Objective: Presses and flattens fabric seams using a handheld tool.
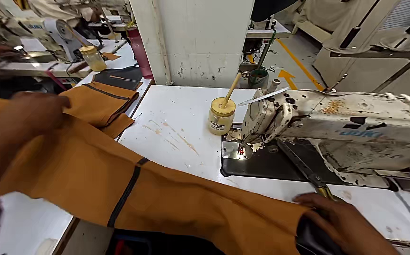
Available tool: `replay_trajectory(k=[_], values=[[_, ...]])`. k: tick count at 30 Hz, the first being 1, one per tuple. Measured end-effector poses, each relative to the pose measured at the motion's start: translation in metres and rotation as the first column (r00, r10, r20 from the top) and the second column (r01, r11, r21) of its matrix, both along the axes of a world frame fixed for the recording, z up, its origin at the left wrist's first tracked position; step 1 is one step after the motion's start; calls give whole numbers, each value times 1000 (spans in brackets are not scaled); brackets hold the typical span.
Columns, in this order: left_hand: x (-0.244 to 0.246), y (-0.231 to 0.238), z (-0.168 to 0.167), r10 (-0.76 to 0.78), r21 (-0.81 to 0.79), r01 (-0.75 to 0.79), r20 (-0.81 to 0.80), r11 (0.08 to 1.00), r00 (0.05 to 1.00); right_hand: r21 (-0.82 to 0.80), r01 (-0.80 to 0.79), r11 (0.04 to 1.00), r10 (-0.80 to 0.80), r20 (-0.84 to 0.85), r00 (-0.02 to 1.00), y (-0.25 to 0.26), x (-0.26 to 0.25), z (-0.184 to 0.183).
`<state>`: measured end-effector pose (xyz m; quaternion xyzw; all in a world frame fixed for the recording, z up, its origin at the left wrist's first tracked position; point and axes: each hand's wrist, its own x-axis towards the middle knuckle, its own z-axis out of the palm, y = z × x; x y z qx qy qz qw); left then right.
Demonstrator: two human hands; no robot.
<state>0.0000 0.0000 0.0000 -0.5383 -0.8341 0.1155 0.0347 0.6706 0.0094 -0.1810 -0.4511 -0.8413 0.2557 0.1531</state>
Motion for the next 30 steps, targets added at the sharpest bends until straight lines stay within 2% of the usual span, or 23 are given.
replay_trajectory(k=[2, 4, 7, 9, 11, 13, 15, 17, 19, 21, 26, 30], values=[[21, 16, -50, -204, 179, 185, 90, 966, 975, 124, 32, 992, -42, 77, 996, 8, -13, -13], [69, 19, -102, -405, 305, 349, 146, 886, 902, 152, 43, 988, -66, 152, 986, 9, -13, -14], [190, -33, -155, -619, 413, 497, 248, 763, 745, 160, 35, 986, -71, 229, 971, 8, -3, -13], [242, -72, -184, -746, 536, 565, 204, 627, 634, 145, 7, 989, -49, 291, 955, 5, 5, -10], [259, -90, -209, -813, 607, 596, 151, 525, 562, 171, -63, 983, 1, 341, 940, 5, 13, -8], [259, -94, -227, -829, 601, 609, 177, 518, 530, 144, -126, 982, 72, 333, 940, 4, 14, 5], [253, -93, -232, -826, 577, 612, 225, 540, 517, 158, -154, 975, 110, 256, 960, 4, 4, 21], [248, -91, -231, -822, 569, 606, 264, 556, 505, 219, -89, 972, 38, 226, 973, 0, -10, 27], [246, -89, -230, -815, 566, 597, 291, 569, 501, 268, -8, 963, -74, 295, 953, -5, -19, 17], [245, -87, -228, -812, 565, 593, 298, 574, 503, 253, 14, 967, -110, 369, 923, -5, -17, 0], [263, -82, -223, -816, 563, 599, 296, 570, 497, 388, -47, 921, -48, 231, 972, 15, 2, -33], [319, -70, -222, -859, 593, 626, 283, 506, 427, 437, -99, 894, 18, 186, 982, 41, 2, -33]])
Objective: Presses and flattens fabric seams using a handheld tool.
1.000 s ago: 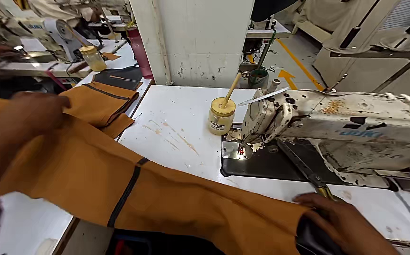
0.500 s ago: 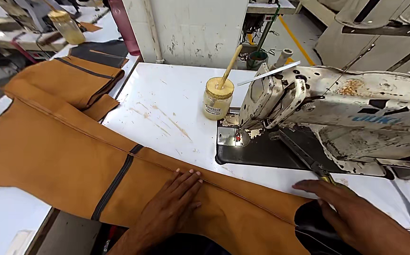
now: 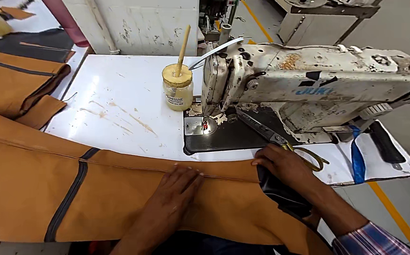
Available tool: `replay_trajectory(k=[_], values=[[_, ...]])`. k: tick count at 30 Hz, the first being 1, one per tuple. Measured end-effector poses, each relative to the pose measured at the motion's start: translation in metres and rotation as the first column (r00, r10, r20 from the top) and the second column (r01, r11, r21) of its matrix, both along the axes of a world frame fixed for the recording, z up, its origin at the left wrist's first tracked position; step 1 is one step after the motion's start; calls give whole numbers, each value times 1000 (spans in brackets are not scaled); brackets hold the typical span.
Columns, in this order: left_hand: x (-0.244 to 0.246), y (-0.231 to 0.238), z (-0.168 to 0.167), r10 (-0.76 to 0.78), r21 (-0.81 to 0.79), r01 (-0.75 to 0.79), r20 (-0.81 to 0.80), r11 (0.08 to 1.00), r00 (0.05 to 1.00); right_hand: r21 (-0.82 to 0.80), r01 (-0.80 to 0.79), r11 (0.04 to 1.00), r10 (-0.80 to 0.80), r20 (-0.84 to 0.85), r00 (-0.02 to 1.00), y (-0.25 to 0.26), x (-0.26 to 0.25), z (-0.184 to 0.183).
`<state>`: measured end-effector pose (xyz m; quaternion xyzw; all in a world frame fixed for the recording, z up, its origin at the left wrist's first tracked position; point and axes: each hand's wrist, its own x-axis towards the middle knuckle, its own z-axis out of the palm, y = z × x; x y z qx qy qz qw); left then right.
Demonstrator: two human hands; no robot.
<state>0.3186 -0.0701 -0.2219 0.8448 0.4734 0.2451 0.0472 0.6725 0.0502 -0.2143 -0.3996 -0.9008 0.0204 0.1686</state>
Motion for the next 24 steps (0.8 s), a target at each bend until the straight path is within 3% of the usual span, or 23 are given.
replay_trajectory(k=[6, 9, 14, 18, 24], values=[[74, 13, -10, -30, 56, 28, 44, 998, 999, -87, 2, 996, 5, 85, 996, 12, -14, 23], [78, 13, -15, 2, 62, -6, 75, 998, 997, -146, -63, 987, 63, -4, 998, -7, -46, 46], [74, 11, -17, -26, 36, 23, 71, 999, 997, -465, -221, 858, 169, -152, 974, 0, -61, 30], [73, 10, -16, -22, 21, 21, 68, 1000, 997, -501, -243, 831, 194, -148, 970, 6, -53, 30], [73, 10, -14, -48, 10, 48, 14, 999, 999, -432, -194, 881, 156, -122, 980, -15, -22, 29]])
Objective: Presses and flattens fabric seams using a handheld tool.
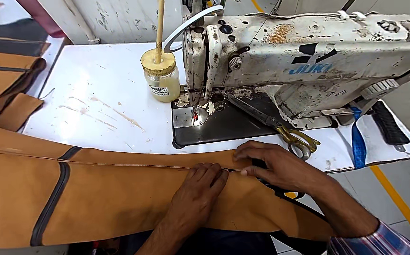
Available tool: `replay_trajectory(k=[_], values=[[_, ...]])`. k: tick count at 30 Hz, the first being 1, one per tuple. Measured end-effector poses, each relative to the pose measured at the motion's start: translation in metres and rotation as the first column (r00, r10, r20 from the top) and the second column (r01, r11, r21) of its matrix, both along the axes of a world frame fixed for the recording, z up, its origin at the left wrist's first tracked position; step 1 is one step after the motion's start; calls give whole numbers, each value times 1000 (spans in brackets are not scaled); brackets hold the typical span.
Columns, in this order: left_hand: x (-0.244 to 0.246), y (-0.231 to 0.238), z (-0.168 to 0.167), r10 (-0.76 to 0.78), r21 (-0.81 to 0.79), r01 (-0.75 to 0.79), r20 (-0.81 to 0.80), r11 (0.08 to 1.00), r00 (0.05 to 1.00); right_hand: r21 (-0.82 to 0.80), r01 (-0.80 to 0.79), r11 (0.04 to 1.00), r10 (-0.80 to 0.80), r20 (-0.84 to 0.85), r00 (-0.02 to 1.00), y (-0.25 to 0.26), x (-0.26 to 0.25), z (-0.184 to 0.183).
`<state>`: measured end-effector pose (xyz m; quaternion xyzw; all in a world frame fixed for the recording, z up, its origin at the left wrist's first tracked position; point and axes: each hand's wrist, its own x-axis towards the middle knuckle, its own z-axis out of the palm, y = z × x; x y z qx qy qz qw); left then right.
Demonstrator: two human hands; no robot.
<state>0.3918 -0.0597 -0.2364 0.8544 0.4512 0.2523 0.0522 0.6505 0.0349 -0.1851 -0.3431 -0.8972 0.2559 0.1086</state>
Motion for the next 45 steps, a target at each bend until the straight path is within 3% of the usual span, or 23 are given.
replay_trajectory(k=[6, 13, 16, 18, 21, 23, 24, 26, 28, 35, 38, 39, 41, 43, 45], values=[[7, 2, 3, 27, -19, -28, -24, 999, 999, 140, 31, 990, -25, -41, 999, -23, 15, -20], [36, 4, 13, 23, -24, -24, -57, 999, 998, 196, 45, 980, -34, -60, 998, -27, 14, -23], [52, 5, 14, 19, 52, -14, -90, 999, 996, 215, 186, 959, -151, -170, 974, -35, 25, -7], [58, 4, 13, -4, 78, 12, -109, 997, 994, 271, 434, 859, -368, -261, 892, -37, 58, 18], [63, 1, 11, -20, 83, 28, -96, 996, 995, 334, 781, 528, -744, -261, 615, -23, 152, 36], [67, 0, 10, -21, 68, 27, -91, 997, 996, 345, 883, 318, -905, -168, 391, -7, 230, 24], [68, -1, 10, -22, 65, 29, -101, 997, 995, 335, 901, 276, -943, -88, 322, 0, 263, 16], [69, -2, 10, -17, 77, 27, -126, 997, 992, 281, 919, 278, -961, 91, 263, 12, 298, 8], [71, -2, 10, -8, 114, 26, -152, 993, 988, 279, 908, 313, -944, 196, 265, 27, 299, 9], [73, -4, 7, 22, 179, 22, -241, 984, 970, 327, 883, 336, -926, 284, 248, 91, 302, 4], [74, -5, 10, 31, 170, 12, -247, 985, 968, 194, 938, 288, -935, 269, 232, 91, 294, 15], [76, -5, 12, 32, 157, 6, -234, 988, 972, 83, 970, 229, -960, 182, 212, 84, 286, 20], [78, -6, 12, 28, 123, -3, -198, 992, 980, -266, 960, 89, -995, -74, 72, 54, 266, 25], [78, -7, 10, 23, 104, -5, -174, 995, 985, -462, 880, 112, -964, -264, -16, 15, 252, 27], [76, -10, 5, 21, 102, -3, -177, 995, 984, -482, 855, 190, -925, -381, -9, -25, 241, 18]])
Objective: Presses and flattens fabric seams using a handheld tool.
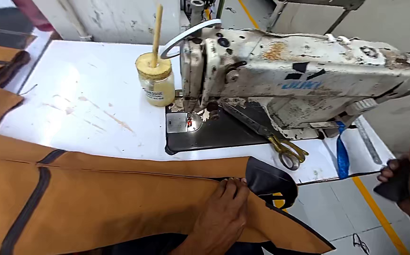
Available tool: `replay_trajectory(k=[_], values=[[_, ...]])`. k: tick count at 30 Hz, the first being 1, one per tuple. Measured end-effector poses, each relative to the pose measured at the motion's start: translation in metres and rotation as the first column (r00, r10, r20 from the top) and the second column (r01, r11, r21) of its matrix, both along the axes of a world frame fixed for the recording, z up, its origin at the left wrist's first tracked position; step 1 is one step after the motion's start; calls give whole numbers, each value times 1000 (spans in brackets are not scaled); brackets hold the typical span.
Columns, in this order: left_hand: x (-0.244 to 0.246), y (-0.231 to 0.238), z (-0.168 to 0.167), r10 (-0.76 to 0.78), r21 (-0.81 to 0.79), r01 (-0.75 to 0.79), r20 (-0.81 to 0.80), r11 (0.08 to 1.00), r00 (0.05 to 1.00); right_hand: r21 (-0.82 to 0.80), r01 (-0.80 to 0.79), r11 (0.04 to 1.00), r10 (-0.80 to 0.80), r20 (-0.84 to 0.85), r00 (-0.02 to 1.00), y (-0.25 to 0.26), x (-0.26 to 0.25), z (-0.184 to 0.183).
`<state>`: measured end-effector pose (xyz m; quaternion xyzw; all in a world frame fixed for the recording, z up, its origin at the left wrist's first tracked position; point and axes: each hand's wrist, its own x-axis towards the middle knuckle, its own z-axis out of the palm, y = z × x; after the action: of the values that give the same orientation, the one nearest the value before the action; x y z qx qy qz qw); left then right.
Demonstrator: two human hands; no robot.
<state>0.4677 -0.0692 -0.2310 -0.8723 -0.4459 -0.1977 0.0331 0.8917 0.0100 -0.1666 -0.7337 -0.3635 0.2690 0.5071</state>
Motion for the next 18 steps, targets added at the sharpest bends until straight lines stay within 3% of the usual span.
replay_trajectory(k=[3, 5, 7, 9, 11, 15, 18], values=[[-9, -4, -4, 10, 13, -11, 28, 1000, 1000, 64, -78, 995, 72, 90, 993, -66, -52, -13], [-18, -7, -4, 55, 21, -57, 77, 998, 996, -92, -307, 947, 320, 242, 916, -114, -95, -8], [-26, -9, -3, 108, 31, -111, 61, 993, 992, -376, -507, 776, 622, 318, 716, -146, -129, 9], [-30, -10, -2, 135, 32, -136, 27, 990, 990, -548, -590, 592, 798, 300, 522, -156, -161, 25], [-32, -10, -2, 121, 12, -121, 18, 993, 993, -585, -609, 536, 844, 339, 416, -156, -183, 32], [-40, -9, -4, 83, -4, -83, 20, 997, 996, -566, -553, 611, 769, 591, 245, -140, -188, 5], [-45, -8, -6, 86, -2, -86, 20, 996, 996, -606, -532, 592, 779, 600, 182, -131, -184, 13]])
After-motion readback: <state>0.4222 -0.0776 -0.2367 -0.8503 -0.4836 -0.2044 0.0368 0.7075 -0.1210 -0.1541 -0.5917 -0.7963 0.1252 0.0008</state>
